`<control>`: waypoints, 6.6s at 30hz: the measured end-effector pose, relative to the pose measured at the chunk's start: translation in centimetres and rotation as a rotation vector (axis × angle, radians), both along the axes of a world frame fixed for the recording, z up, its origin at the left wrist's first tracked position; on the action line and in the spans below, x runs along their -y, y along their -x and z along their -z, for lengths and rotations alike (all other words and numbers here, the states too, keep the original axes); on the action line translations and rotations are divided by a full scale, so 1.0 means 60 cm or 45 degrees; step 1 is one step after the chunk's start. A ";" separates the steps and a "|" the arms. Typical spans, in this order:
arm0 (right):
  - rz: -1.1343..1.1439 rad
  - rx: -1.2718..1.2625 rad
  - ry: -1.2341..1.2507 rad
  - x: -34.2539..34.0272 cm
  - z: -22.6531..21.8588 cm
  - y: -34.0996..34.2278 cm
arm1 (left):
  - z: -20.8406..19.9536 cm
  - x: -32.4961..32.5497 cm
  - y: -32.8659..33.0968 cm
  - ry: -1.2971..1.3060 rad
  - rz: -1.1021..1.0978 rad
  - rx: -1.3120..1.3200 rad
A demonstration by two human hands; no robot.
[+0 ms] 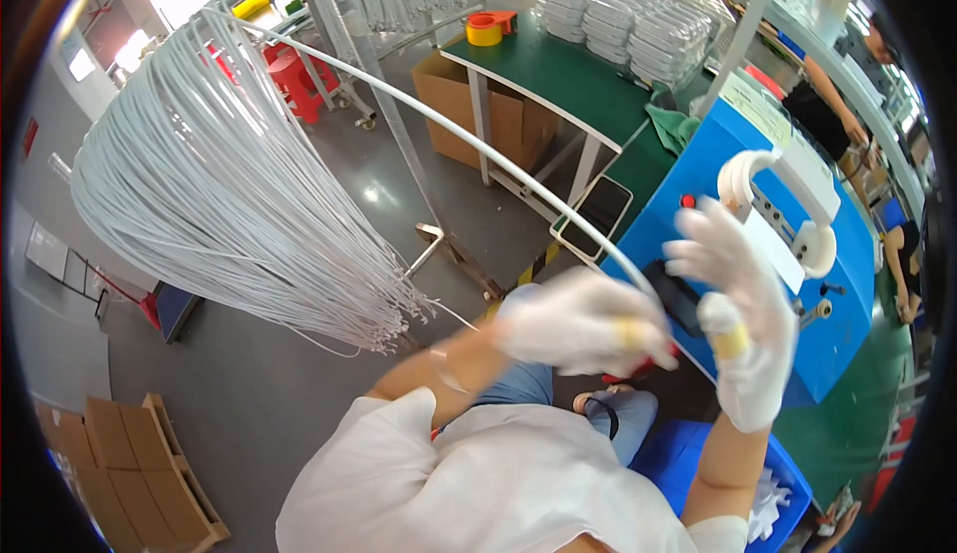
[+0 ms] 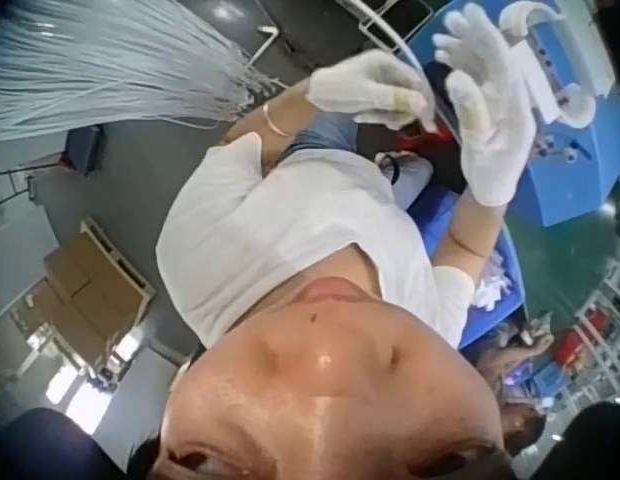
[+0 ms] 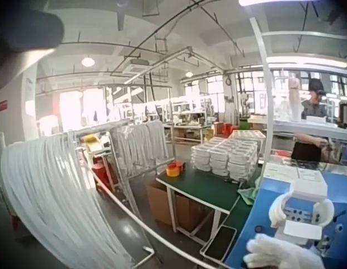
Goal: Processing long white cables using an industrial testing or assembly machine.
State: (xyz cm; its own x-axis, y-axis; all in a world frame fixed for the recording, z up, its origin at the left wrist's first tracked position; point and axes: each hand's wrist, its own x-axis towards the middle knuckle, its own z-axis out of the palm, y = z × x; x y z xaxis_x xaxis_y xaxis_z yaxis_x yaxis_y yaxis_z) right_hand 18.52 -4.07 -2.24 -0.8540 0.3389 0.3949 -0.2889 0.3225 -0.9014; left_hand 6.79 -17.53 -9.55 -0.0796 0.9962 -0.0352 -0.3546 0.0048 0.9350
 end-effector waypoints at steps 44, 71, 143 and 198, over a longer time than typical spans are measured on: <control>0.143 0.611 0.232 -0.098 0.094 -0.337 | 0.170 -0.117 -0.188 0.239 0.266 1.264; 1.038 0.368 -0.328 -0.133 0.096 -0.285 | -0.044 -0.171 0.041 -0.200 -0.735 -0.115; 0.903 0.285 0.022 -0.265 0.001 -0.296 | 0.311 -0.090 -0.065 0.471 0.318 -0.741; 0.217 0.689 0.349 -0.088 0.199 -0.218 | -0.074 -0.182 0.060 -0.600 0.026 0.996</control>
